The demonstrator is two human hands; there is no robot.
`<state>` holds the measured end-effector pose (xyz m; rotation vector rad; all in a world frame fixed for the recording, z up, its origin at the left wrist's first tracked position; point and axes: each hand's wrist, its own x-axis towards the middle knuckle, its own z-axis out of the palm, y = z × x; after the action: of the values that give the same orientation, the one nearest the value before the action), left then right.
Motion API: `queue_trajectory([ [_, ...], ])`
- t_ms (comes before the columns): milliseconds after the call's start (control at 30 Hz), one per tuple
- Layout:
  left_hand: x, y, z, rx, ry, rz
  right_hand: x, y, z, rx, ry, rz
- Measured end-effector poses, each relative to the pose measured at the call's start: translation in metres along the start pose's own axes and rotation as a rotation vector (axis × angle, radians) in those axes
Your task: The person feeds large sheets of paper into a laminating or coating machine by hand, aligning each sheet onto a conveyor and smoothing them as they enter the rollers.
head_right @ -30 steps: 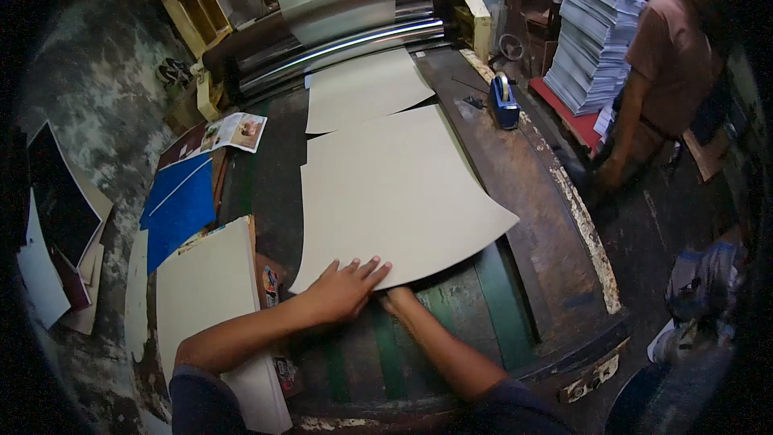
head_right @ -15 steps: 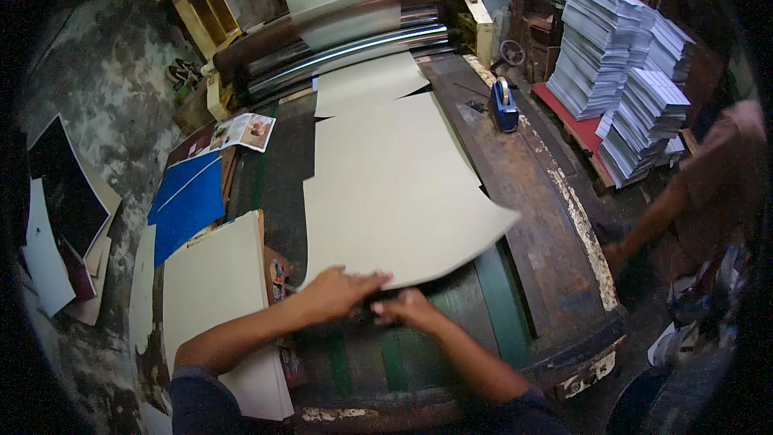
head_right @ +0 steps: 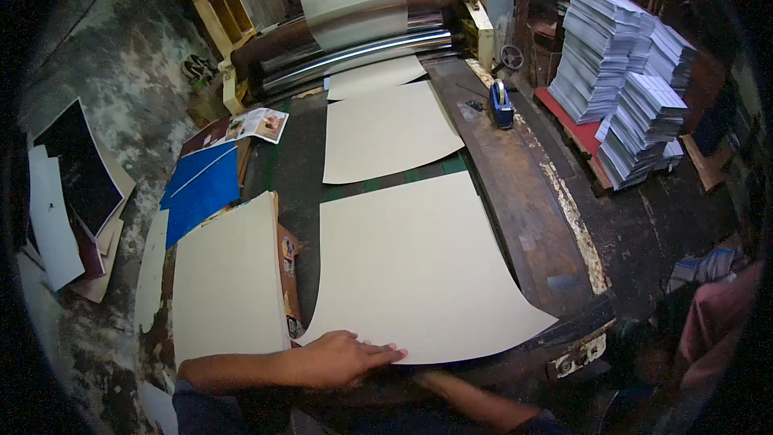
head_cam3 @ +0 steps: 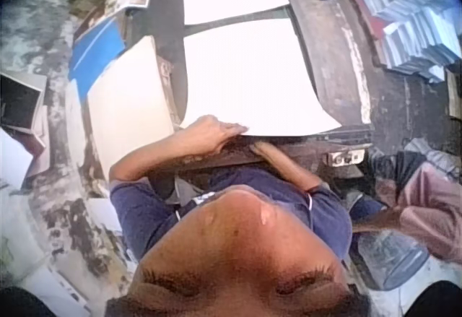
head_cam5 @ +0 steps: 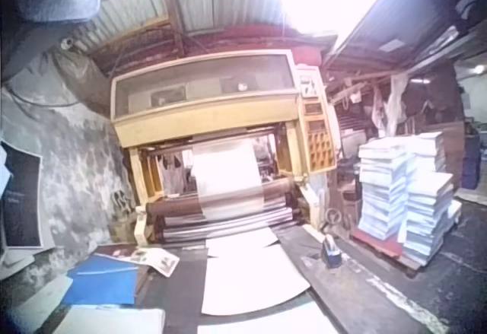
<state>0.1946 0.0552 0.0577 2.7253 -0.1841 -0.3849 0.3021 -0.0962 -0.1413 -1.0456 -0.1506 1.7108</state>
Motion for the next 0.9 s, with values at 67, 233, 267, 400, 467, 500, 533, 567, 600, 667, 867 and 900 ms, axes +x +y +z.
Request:
queue_trajectory([
  [67, -0.004, 0.01, -0.007, 0.06, 0.014, -0.023, 0.001, -0.005, 0.002, 0.044, -0.009, -0.033],
  [233, -0.007, 0.029, -0.019, 0.165, 0.017, -0.083, 0.026, -0.034, -0.008, 0.146, -0.004, -0.129],
  [267, -0.007, 0.031, -0.019, 0.196, 0.036, -0.092, 0.033, -0.042, -0.011, 0.161, -0.004, -0.15],
  [400, -0.008, 0.032, -0.019, 0.244, 0.069, -0.135, 0.065, -0.067, -0.022, 0.21, -0.006, -0.237],
  [467, -0.007, 0.027, -0.019, 0.268, 0.079, -0.153, 0.082, -0.074, -0.028, 0.226, -0.006, -0.281],
  [500, -0.005, 0.022, -0.018, 0.283, 0.091, -0.169, 0.089, -0.076, -0.031, 0.234, -0.003, -0.302],
  [533, -0.003, 0.017, -0.015, 0.268, 0.119, -0.191, 0.098, -0.079, -0.034, 0.244, 0.0, -0.325],
  [567, -0.002, 0.007, -0.01, 0.276, 0.12, -0.199, 0.108, -0.078, -0.032, 0.25, -0.001, -0.334],
  [600, 0.002, -0.003, -0.005, 0.293, 0.103, -0.237, 0.12, -0.079, -0.034, 0.253, 0.001, -0.354],
  [667, 0.008, -0.004, -0.015, 0.272, 0.109, -0.288, 0.137, -0.078, -0.038, 0.263, 0.013, -0.392],
  [867, 0.042, -0.047, -0.003, 0.245, 0.287, -0.254, 0.175, -0.074, -0.056, 0.243, 0.059, -0.503],
  [900, 0.055, -0.05, -0.002, 0.236, 0.303, -0.232, 0.167, -0.077, -0.067, 0.232, 0.062, -0.513],
])
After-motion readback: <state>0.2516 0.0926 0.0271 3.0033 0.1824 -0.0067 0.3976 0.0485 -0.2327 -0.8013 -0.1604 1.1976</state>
